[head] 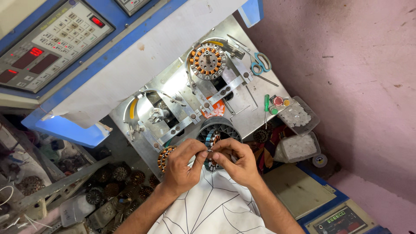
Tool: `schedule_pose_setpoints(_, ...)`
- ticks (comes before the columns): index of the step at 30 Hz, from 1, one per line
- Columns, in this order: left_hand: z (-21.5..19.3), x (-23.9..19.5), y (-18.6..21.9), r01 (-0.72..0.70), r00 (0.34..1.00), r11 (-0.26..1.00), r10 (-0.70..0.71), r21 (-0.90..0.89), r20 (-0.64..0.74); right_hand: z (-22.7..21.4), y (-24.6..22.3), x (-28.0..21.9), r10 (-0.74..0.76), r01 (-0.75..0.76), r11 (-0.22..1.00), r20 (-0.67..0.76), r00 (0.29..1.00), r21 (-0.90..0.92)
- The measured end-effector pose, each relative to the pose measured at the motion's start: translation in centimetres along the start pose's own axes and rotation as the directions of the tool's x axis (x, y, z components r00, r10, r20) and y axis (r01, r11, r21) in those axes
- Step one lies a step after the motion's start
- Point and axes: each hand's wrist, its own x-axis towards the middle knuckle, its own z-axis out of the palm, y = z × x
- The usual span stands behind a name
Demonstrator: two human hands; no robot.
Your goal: The person prepares electric motor components by inserting paper insulation into slots and winding copper wire using a specialized machine.
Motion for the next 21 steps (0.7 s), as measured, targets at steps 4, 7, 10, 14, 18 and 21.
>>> schedule_pose_setpoints(4,-0.1,-0.7,0.2,0.003,1.0,0.997,-0.003,-0.077,0.001,0.8,-0.7,-0.3,-0.115,0.087,0.956,-0.085,0.99,-0.279)
schedule_pose_setpoints(7,0.1,-1.5,0.4,-0.061,0.998,0.994,0.058,-0.088,-0.035,1.2,-1.6,-0.7,-0.23,0.203,0.909,-0.032,0.973,-0.363)
schedule_pose_setpoints(10,0.2,-2.2,0.0,-0.162,0.985,0.986,0.159,-0.049,-0.068,2.0,-2.3,-1.4,-0.227,0.191,0.874,-0.029,0.973,-0.447)
schedule_pose_setpoints(14,0.1,-2.6,-0.9,-0.279,0.959,0.96,0.279,0.007,-0.059,3.3,-3.2,-2.3,-0.231,0.145,0.792,-0.07,0.971,-0.592)
schedule_pose_setpoints(18,-0.1,-2.9,-1.9,-0.363,0.931,0.932,0.363,0.007,-0.034,3.7,-3.2,-2.6,-0.226,0.136,0.77,-0.068,0.972,-0.623)
schedule_pose_setpoints(21,-0.2,-2.9,-2.7,-0.399,0.917,0.917,0.399,-0.008,-0.024,3.6,-2.8,-2.5,-0.065,-0.03,0.838,-0.154,0.986,-0.545)
